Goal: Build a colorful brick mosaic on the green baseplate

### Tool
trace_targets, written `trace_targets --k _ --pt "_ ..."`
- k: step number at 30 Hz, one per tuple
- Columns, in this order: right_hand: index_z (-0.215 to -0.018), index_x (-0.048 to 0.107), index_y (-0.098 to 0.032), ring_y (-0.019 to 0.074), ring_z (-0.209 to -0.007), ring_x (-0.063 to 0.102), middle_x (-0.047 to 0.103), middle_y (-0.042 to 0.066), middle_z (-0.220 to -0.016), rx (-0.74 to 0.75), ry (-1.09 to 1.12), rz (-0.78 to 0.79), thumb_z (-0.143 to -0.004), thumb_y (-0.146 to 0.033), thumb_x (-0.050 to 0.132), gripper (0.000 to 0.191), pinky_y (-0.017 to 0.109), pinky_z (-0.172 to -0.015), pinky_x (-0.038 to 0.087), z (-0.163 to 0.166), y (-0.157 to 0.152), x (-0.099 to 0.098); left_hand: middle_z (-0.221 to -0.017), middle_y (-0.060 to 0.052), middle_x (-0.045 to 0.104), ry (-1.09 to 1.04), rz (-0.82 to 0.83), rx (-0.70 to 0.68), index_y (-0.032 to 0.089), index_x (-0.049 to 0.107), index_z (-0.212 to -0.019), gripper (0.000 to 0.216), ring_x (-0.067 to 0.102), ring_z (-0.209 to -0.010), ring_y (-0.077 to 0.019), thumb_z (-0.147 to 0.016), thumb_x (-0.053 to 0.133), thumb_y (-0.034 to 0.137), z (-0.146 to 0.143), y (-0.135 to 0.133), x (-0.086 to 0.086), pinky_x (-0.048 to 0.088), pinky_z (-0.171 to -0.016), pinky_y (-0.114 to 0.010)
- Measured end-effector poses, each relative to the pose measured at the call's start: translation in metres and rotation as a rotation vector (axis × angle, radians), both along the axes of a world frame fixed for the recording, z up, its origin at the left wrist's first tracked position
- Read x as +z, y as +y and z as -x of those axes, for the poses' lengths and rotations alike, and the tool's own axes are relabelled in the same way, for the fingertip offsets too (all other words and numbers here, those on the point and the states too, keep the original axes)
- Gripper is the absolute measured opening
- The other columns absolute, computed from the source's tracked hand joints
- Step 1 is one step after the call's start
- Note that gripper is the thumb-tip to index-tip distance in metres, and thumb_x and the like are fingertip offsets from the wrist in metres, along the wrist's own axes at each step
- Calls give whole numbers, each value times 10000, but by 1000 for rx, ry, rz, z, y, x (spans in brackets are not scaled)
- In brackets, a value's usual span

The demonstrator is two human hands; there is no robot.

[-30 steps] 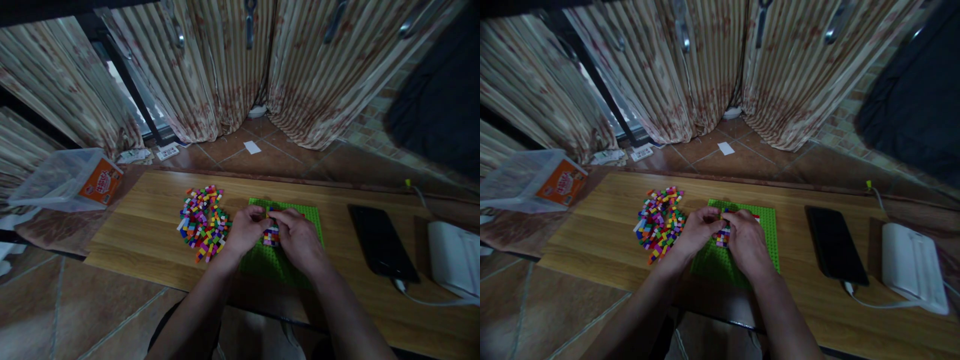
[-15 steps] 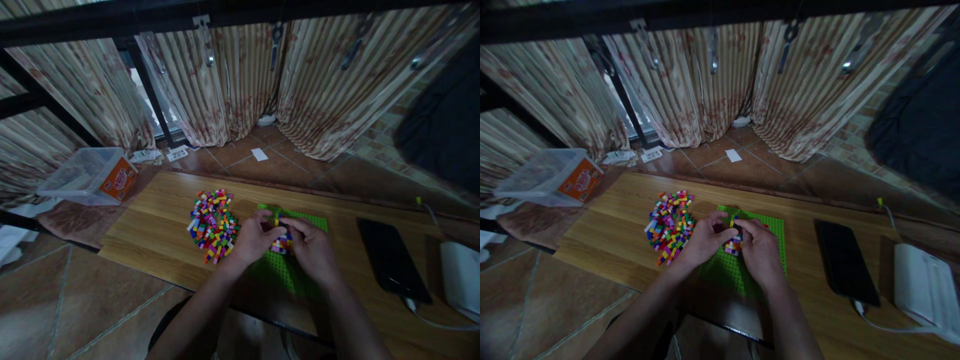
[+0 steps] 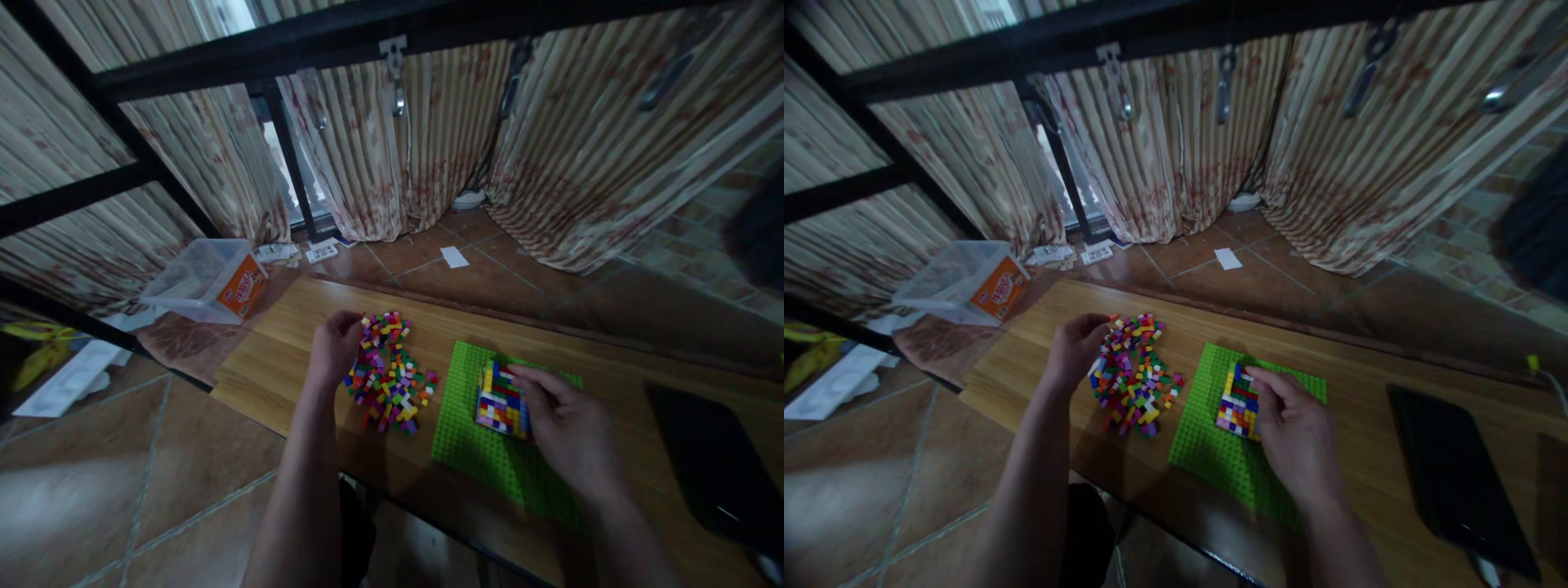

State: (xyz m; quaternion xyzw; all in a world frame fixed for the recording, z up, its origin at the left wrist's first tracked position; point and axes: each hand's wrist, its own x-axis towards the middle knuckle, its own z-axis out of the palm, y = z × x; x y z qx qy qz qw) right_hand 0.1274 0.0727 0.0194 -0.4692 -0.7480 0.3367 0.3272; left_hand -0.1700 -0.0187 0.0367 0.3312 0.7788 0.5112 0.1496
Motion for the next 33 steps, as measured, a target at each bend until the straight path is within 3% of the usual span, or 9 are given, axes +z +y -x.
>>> trace_targets --k 7,15,26,33 --pt "-1011 739 -246 212 -883 703 746 47 -1042 -15 -77 2 -859 -499 490 386 324 -763 559 -2 0 -4 -771 -53 705 177 536 16 153 701 -813 144 615 -711 -176 -742 625 253 9 -43 13 406 -626 -262" --pt "-1017 742 -246 212 -855 710 755 44 -1019 0 -148 -32 -855 -495 496 385 320 -766 563 -4 3 -7 -724 -32 692 215 681 -85 196 718 -765 132 613 -713 -181 -730 672 314 -4 -43 14 386 -623 -267" --pt "-1010 740 -249 225 -845 713 755 51 -991 33 -121 -56 -863 -457 485 361 346 -754 570 -1 3 -6 -552 21 609 116 507 -98 178 691 -631 37 508 -568 -125 -653 662 170 -5 -36 6 318 -563 -244" --pt "-1035 733 -242 215 -847 704 747 56 -1006 49 -107 -36 -880 -471 479 375 345 -779 564 -2 2 -7 -560 16 592 116 459 -113 169 659 -619 91 492 -563 -125 -706 635 165 -9 -33 10 309 -565 -246"
